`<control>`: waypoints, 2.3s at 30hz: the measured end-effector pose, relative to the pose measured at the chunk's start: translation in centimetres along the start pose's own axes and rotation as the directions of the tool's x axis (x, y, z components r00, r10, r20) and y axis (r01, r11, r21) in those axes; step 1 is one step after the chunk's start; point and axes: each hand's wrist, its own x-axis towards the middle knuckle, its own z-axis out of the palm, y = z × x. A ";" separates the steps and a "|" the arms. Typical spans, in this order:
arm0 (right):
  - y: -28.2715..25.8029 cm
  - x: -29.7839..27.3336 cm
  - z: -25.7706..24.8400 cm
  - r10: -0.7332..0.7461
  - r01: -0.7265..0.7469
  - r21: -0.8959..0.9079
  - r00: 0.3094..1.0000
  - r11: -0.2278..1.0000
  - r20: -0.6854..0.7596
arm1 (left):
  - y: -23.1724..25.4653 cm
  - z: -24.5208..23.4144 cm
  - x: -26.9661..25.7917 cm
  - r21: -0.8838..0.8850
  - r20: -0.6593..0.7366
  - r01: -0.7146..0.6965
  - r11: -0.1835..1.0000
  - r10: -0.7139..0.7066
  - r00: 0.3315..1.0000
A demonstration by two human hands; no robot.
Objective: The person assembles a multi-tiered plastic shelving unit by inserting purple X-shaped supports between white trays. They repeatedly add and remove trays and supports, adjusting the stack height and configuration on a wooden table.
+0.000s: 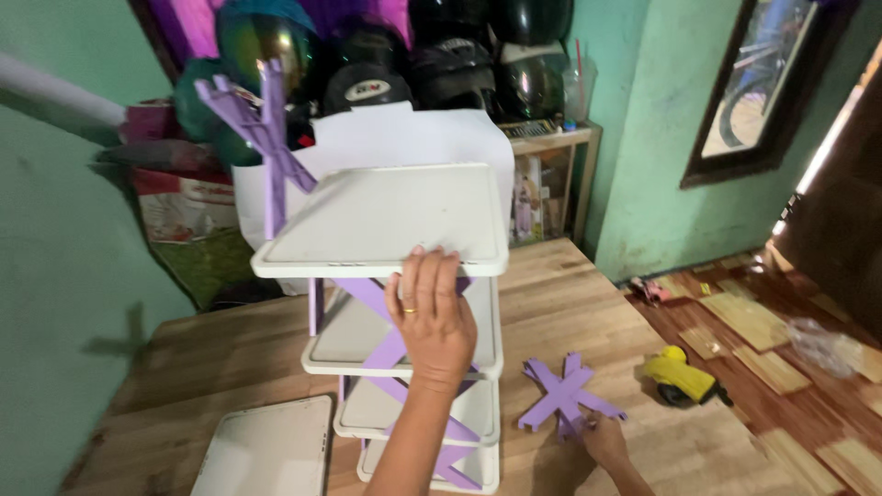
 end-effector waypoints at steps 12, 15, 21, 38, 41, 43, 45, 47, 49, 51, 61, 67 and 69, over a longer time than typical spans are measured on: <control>-6.6 2.8 -2.2 -0.182 0.182 -0.006 0.983 0.983 0.016 | 0.3 -2.3 0.6 -0.065 0.058 0.006 0.998 -0.002 0.998; -10.4 2.8 -3.7 -0.200 0.205 0.054 0.976 0.977 -0.081 | 0.4 -2.7 0.7 -0.065 0.093 0.023 0.998 -0.017 0.996; -23.9 -2.0 -13.4 -0.377 0.461 0.126 0.830 0.878 -0.411 | 0.4 -3.5 0.8 -0.081 0.138 0.024 0.996 -0.012 0.990; -45.3 -11.9 -22.9 -0.799 0.848 -0.079 0.458 0.524 -0.390 | -6.7 -7.5 1.3 -0.143 0.014 0.082 0.986 -0.081 0.997; -45.7 -11.9 -21.7 -0.822 0.829 -0.164 0.465 0.535 -0.329 | -10.9 -9.8 2.5 0.068 -0.042 0.135 0.988 -0.133 0.990; -45.7 -11.8 -21.1 -0.823 0.814 -0.202 0.472 0.544 -0.316 | -12.9 -11.1 3.5 0.112 -0.008 0.221 0.969 -0.222 0.975; -45.6 -11.6 -20.8 -0.818 0.798 -0.234 0.473 0.555 -0.327 | -14.5 -12.0 4.2 0.140 0.036 0.238 0.961 -0.245 0.969; -45.5 -11.3 -20.4 -0.820 0.799 -0.241 0.466 0.551 -0.331 | -15.7 -12.2 4.9 0.149 0.097 0.188 0.971 -0.203 0.974; -45.3 -11.0 -20.0 -0.821 0.805 -0.235 0.454 0.544 -0.347 | -16.2 -12.5 5.0 0.107 0.144 0.109 0.988 -0.124 0.982; -45.1 -10.4 -19.6 -0.820 0.819 -0.215 0.435 0.532 -0.372 | -16.2 -12.5 5.1 0.085 0.163 0.049 0.995 -0.062 0.985; -41.2 -3.3 -20.4 -0.882 0.888 -0.196 0.342 0.416 -0.323 | -13.3 -13.5 5.3 0.112 0.205 -0.305 0.946 0.279 0.938; -39.3 -2.1 -21.6 -0.651 0.643 -0.177 0.642 0.745 -0.404 | -6.9 -14.4 5.1 0.044 0.201 -0.439 0.897 0.423 0.884; -39.2 -0.6 -20.6 -0.566 0.604 -0.031 0.726 0.796 -0.392 | -4.9 -14.2 5.1 0.027 0.222 -0.462 0.886 0.446 0.867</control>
